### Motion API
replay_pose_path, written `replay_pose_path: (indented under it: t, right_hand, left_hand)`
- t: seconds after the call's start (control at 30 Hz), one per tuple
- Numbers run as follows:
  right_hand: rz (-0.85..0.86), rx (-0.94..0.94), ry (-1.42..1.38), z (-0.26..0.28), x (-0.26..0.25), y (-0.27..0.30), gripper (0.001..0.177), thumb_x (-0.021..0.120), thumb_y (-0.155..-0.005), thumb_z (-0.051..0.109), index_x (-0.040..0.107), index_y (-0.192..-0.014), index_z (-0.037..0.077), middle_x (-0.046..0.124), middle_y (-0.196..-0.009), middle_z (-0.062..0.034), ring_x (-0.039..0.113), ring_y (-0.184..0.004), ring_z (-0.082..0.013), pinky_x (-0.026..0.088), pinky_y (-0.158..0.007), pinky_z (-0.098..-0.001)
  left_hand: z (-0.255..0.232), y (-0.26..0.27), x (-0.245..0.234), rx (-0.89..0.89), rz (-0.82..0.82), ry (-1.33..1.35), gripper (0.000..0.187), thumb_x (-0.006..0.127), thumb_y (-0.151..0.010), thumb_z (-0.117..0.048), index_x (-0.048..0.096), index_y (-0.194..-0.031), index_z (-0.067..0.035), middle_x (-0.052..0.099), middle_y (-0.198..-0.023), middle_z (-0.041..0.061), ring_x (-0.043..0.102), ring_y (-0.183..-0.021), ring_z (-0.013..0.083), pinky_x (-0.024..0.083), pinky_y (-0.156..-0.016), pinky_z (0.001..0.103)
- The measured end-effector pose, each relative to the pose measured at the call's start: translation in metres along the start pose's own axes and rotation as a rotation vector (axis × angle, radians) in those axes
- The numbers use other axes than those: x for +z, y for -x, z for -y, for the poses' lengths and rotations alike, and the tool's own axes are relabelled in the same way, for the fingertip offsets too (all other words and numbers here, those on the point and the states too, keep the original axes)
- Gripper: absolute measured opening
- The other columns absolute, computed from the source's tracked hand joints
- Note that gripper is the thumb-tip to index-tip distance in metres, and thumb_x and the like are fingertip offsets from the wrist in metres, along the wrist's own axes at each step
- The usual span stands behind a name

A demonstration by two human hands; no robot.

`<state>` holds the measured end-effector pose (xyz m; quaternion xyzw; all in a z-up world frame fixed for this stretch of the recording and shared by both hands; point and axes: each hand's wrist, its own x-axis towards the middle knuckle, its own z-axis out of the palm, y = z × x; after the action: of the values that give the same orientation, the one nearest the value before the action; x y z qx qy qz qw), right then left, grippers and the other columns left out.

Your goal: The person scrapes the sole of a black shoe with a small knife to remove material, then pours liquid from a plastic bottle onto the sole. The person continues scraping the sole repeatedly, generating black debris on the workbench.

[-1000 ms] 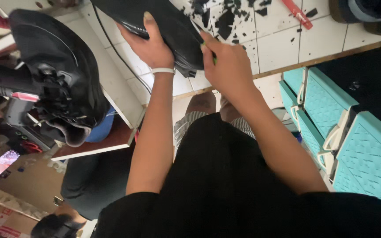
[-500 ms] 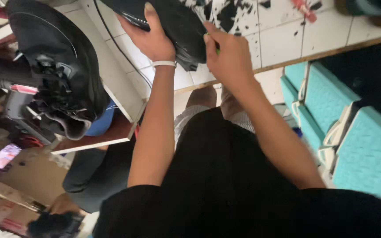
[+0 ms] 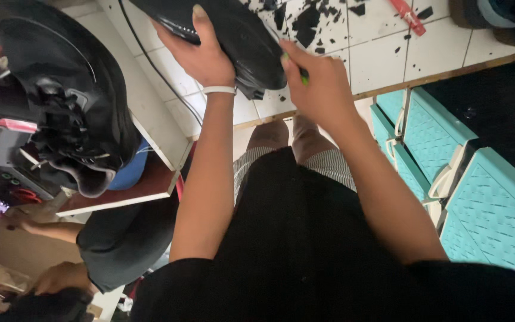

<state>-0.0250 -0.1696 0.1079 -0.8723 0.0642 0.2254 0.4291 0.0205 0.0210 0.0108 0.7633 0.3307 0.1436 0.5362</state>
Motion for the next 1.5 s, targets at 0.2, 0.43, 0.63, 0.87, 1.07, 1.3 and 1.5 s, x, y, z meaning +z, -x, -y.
replay_pose_path:
  t: [0.2,0.43,0.63,0.87,1.07,1.3,1.5]
  right_hand:
    - [0.139,0.148,-0.092,0.015,-0.025,0.004,0.042,0.05,-0.106,0.032,0.062,-0.143,0.016,0.064,-0.142,-0.011,0.048,-0.049,-0.0116,0.053,-0.067,-0.0339]
    - [0.084,0.01,-0.127,0.009,-0.02,-0.003,0.036,0.054,-0.107,0.022,0.065,-0.14,0.013,0.07,-0.133,-0.009,0.048,-0.073,-0.0148,0.045,-0.063,-0.0304]
    - [0.037,-0.077,-0.073,0.002,-0.005,-0.014,0.035,0.056,-0.109,0.022,0.064,-0.141,0.012,0.071,-0.128,-0.0168,0.028,-0.039,-0.0093,0.044,-0.044,-0.0303]
    - [0.039,-0.02,-0.097,-0.006,-0.001,-0.014,0.036,0.054,-0.108,0.026,0.066,-0.139,0.014,0.068,-0.137,-0.0066,0.066,-0.074,-0.0121,0.054,-0.08,-0.031]
    - [0.139,0.227,-0.027,0.035,-0.032,0.03,0.04,0.055,-0.105,0.027,0.065,-0.143,0.02,0.08,-0.091,-0.0091,0.032,-0.038,-0.0129,0.035,-0.04,-0.0326]
    - [-0.009,0.035,0.021,0.009,-0.002,0.036,0.038,0.056,-0.108,0.021,0.066,-0.144,0.016,0.053,-0.052,-0.0038,0.038,-0.044,-0.0179,0.033,-0.047,-0.0387]
    - [-0.091,-0.011,-0.038,-0.004,0.012,0.024,0.035,0.057,-0.108,0.017,0.066,-0.141,0.013,0.065,-0.06,0.001,0.041,-0.043,-0.011,0.041,-0.046,-0.0318]
  left_hand:
    - [-0.012,0.001,0.001,-0.071,0.017,0.027,0.082,0.067,-0.091,-0.047,0.034,-0.159,-0.015,0.054,-0.155,0.01,0.058,-0.142,0.0307,0.049,-0.118,0.045]
    - [-0.014,0.001,0.0,-0.056,0.01,0.012,0.081,0.067,-0.091,-0.049,0.036,-0.158,-0.015,0.057,-0.152,0.009,0.059,-0.141,0.0293,0.049,-0.119,0.043]
    - [-0.002,0.002,-0.002,-0.043,-0.002,-0.007,0.085,0.067,-0.091,-0.052,0.035,-0.16,-0.014,0.052,-0.158,0.011,0.053,-0.148,0.0286,0.044,-0.123,0.042]
    - [-0.006,-0.001,-0.001,-0.042,0.004,0.021,0.084,0.067,-0.091,-0.051,0.035,-0.16,-0.016,0.056,-0.153,0.009,0.06,-0.141,0.0286,0.05,-0.117,0.042]
    - [-0.008,-0.002,0.003,-0.032,-0.002,0.031,0.078,0.068,-0.092,-0.044,0.038,-0.157,-0.015,0.059,-0.148,0.009,0.062,-0.135,0.0273,0.049,-0.116,0.042]
    - [-0.004,0.003,0.0,-0.01,0.012,0.016,0.079,0.066,-0.092,-0.05,0.039,-0.157,-0.016,0.059,-0.15,0.009,0.061,-0.14,0.0295,0.05,-0.115,0.044]
    - [0.023,-0.001,-0.004,-0.017,-0.035,-0.028,0.09,0.067,-0.091,-0.048,0.03,-0.161,-0.007,0.035,-0.168,0.016,0.032,-0.16,0.0297,0.029,-0.132,0.041]
